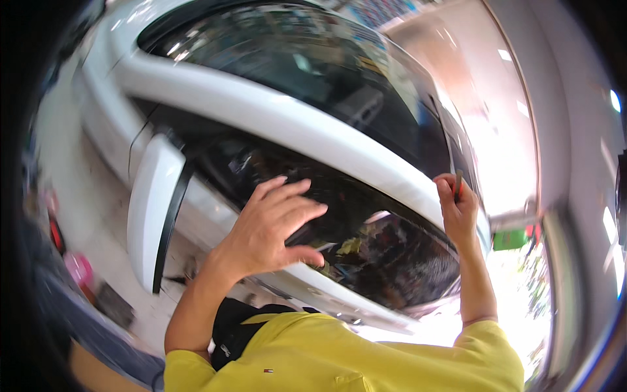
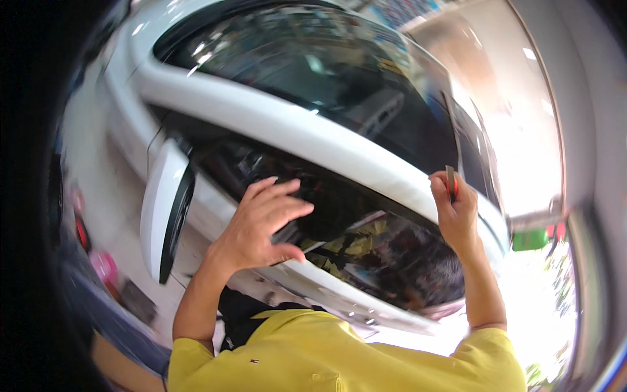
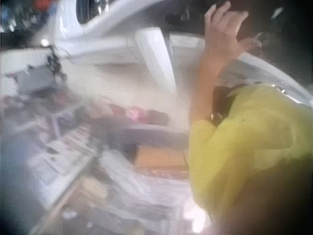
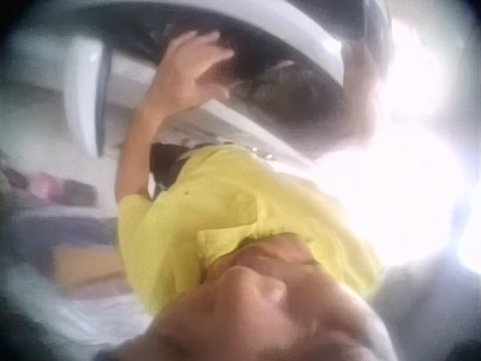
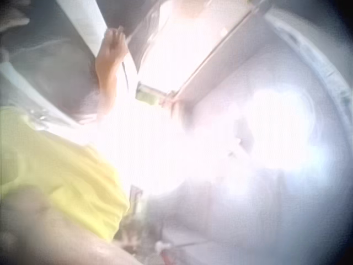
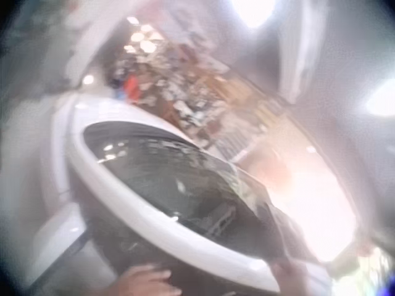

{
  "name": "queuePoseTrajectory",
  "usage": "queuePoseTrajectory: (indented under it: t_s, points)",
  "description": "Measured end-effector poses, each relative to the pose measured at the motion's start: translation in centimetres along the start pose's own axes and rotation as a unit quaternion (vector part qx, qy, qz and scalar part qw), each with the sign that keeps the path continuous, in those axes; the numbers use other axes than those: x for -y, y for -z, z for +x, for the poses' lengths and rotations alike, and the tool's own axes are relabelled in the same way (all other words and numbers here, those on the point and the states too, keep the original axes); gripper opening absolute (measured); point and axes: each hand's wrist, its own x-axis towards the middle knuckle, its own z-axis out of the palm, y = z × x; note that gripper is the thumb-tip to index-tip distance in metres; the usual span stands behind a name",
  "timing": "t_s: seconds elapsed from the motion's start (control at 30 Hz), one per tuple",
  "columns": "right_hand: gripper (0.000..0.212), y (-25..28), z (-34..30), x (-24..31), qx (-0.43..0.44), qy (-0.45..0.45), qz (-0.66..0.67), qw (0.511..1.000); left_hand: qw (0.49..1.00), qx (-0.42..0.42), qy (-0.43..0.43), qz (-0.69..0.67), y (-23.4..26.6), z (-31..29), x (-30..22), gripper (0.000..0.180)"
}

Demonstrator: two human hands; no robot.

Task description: The person applies a tint film to the rear window of a white car. They smooth the film with their hands, trim the edges with a red utility knife, squeegee the surface with a blue tool, wipe the window with a red cloth, and use a heat gun with a yellow squeegee to finish the edges.

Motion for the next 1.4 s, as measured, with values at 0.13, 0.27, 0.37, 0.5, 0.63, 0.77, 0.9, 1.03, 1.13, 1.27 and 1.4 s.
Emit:
queuePoseTrajectory:
  t_s: [0.13, 0.27, 0.37, 0.5, 0.63, 0.77, 0.9, 1.03, 1.13, 1.27, 1.4]
  points:
    - [0.021, 5.6, -6.5, -6.3, -0.109, -0.120, -0.028, 0.986, 0.977, 0.190, 0.001, 0.100, -0.2, 5.7, -4.7, 0.049]
    - [0.016, 7.6, -12.4, -11.4, -0.129, -0.074, -0.049, 0.988, 0.962, 0.225, -0.049, 0.147, -0.7, 6.1, -6.5, 0.017]
    - [0.031, 8.4, -15.6, -13.6, -0.129, -0.060, -0.036, 0.989, 0.941, 0.250, -0.086, 0.213, -0.7, 4.7, -7.5, 0.018]
    - [0.053, 8.2, -18.2, -14.5, -0.111, 0.003, -0.084, 0.990, 0.928, 0.261, -0.131, 0.233, 0.1, 2.9, -8.2, 0.020]
    - [0.058, 8.5, -20.3, -15.8, -0.026, -0.008, -0.156, 0.987, 0.910, 0.270, -0.166, 0.266, 0.7, 1.5, -6.4, 0.020]
    - [0.054, 10.1, -23.3, -19.5, -0.023, -0.035, -0.180, 0.983, 0.914, 0.212, -0.182, 0.295, 0.9, 1.2, -4.1, 0.016]
    - [0.040, 13.5, -27.9, -25.0, -0.034, -0.087, -0.180, 0.979, 0.921, 0.174, -0.148, 0.314, 0.2, 1.7, -3.5, 0.014]
    - [0.031, 16.0, -32.2, -30.3, -0.051, -0.138, -0.202, 0.968, 0.920, 0.167, -0.125, 0.332, -0.2, 2.2, -2.8, 0.016]
    - [0.027, 17.2, -34.9, -33.6, -0.053, -0.217, -0.222, 0.949, 0.923, 0.179, -0.119, 0.320, -0.4, 2.4, -1.2, 0.018]
    - [0.022, 18.2, -37.7, -34.7, -0.045, -0.289, -0.266, 0.919, 0.925, 0.187, -0.112, 0.312, -0.5, 2.8, 1.2, 0.018]
    - [0.019, 19.1, -39.6, -33.4, -0.086, -0.273, -0.242, 0.927, 0.922, 0.201, -0.101, 0.316, -1.1, 4.2, 2.0, 0.017]
